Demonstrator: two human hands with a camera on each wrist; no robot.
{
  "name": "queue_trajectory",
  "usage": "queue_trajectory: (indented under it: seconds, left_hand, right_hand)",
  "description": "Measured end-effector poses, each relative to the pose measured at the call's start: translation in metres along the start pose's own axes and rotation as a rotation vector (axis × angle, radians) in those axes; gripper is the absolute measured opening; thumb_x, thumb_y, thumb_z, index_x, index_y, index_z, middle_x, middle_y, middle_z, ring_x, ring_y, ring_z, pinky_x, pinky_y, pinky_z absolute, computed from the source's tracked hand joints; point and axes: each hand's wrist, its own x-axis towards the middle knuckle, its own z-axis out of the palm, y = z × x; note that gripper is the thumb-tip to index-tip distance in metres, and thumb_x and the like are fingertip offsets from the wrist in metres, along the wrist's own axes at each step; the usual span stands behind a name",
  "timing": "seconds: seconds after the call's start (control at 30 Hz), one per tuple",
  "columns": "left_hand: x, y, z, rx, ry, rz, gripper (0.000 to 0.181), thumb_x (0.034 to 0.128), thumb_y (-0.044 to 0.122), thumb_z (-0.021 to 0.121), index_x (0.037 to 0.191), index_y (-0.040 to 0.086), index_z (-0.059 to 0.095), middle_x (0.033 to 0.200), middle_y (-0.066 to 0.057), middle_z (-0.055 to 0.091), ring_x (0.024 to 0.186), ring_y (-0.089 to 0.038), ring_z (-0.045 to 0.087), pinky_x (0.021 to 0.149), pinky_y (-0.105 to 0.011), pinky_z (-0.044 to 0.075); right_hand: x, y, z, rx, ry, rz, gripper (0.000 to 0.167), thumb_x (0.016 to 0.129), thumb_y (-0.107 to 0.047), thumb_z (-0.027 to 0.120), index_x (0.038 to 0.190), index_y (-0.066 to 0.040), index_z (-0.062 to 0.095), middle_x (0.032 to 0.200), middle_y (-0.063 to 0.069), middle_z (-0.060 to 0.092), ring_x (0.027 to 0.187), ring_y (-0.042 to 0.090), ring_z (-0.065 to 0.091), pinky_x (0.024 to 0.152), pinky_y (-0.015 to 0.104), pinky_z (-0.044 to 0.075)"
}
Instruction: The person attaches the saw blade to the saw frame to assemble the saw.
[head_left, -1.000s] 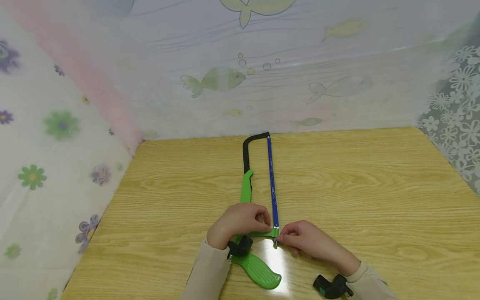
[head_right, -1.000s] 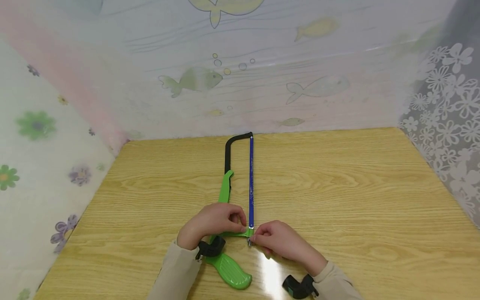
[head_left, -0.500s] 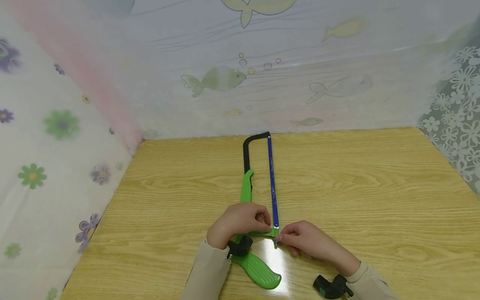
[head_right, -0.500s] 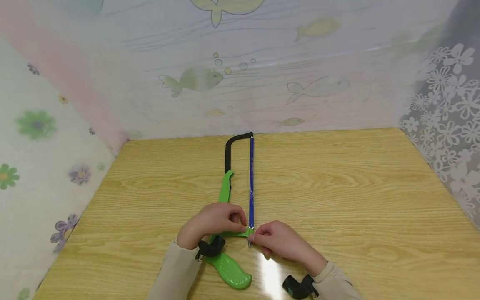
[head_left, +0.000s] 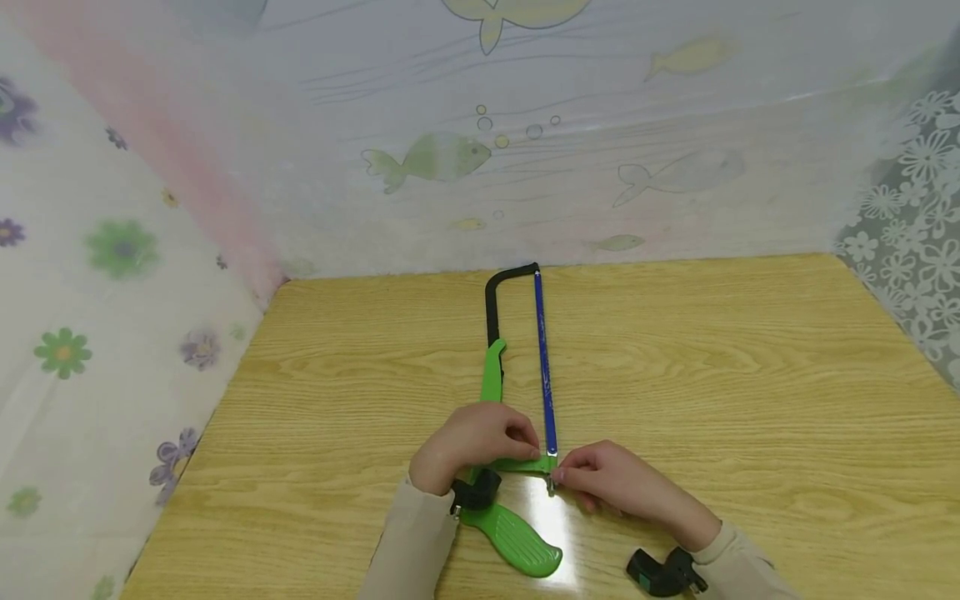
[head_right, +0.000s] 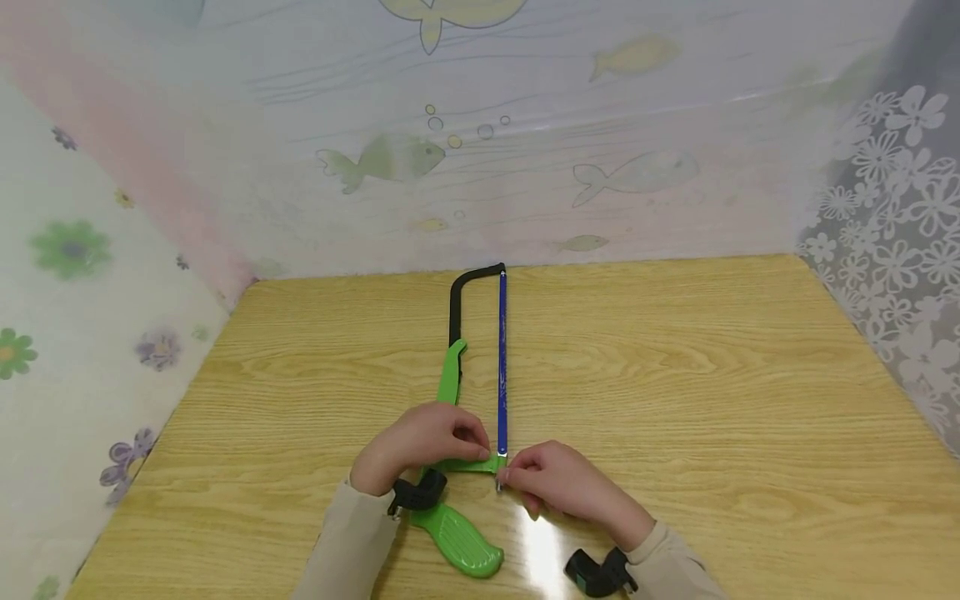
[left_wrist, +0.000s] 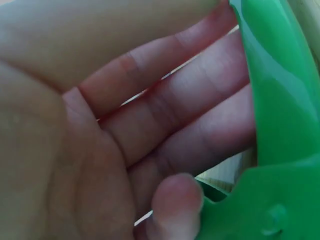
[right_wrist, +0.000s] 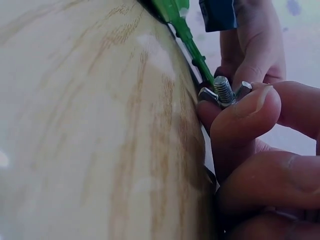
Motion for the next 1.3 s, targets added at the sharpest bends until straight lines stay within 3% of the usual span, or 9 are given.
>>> queue_trajectory:
  seconds: [0.43, 0.8, 1.03, 1.3]
  left_hand:
    - [0.000, -0.008, -0.001, -0.132, -0.004, 0.024, 0.013, 0.0796, 0.042, 0.062, 0.082, 0.032, 0.070, 0.078, 0.024, 0.060, 0.072, 0.002, 0.054, 0.068, -0.021, 0.041]
    - [0.002, -0.011, 0.000, -0.178, -0.013, 0.057, 0.012, 0.0798, 0.041, 0.063, 0.080, 0.032, 0.071, 0.077, 0.022, 0.061, 0.071, 0.001, 0.055, 0.066, -0.021, 0.042]
    - [0.003, -0.017, 0.002, -0.286, -0.005, 0.048, 0.012, 0.0799, 0.040, 0.063, 0.078, 0.030, 0.070, 0.076, 0.017, 0.063, 0.071, -0.003, 0.055, 0.067, -0.024, 0.043]
    - [0.002, -0.027, 0.003, -0.436, -0.021, 0.082, 0.016, 0.0828, 0.035, 0.061, 0.082, 0.021, 0.070, 0.079, 0.009, 0.066, 0.074, -0.009, 0.060, 0.070, -0.026, 0.045]
  right_hand:
    - [-0.003, -0.003, -0.002, 0.052, -0.020, 0.002, 0.022, 0.089, -0.031, 0.052, 0.085, -0.013, 0.064, 0.052, -0.001, 0.048, 0.035, 0.007, 0.028, 0.033, 0.022, 0.025]
    - [-0.002, -0.001, -0.002, 0.030, -0.024, 0.005, 0.029, 0.088, -0.041, 0.052, 0.082, -0.015, 0.064, 0.052, -0.003, 0.048, 0.036, 0.007, 0.030, 0.034, 0.023, 0.027]
    - [-0.001, 0.000, -0.001, 0.027, 0.020, 0.016, 0.037, 0.089, -0.043, 0.049, 0.074, -0.010, 0.061, 0.050, -0.002, 0.046, 0.035, 0.008, 0.028, 0.032, 0.022, 0.025]
    - [0.006, 0.001, 0.005, -0.014, 0.088, 0.025, 0.047, 0.088, -0.047, 0.047, 0.064, -0.008, 0.052, 0.045, -0.004, 0.039, 0.036, 0.009, 0.029, 0.036, 0.023, 0.026]
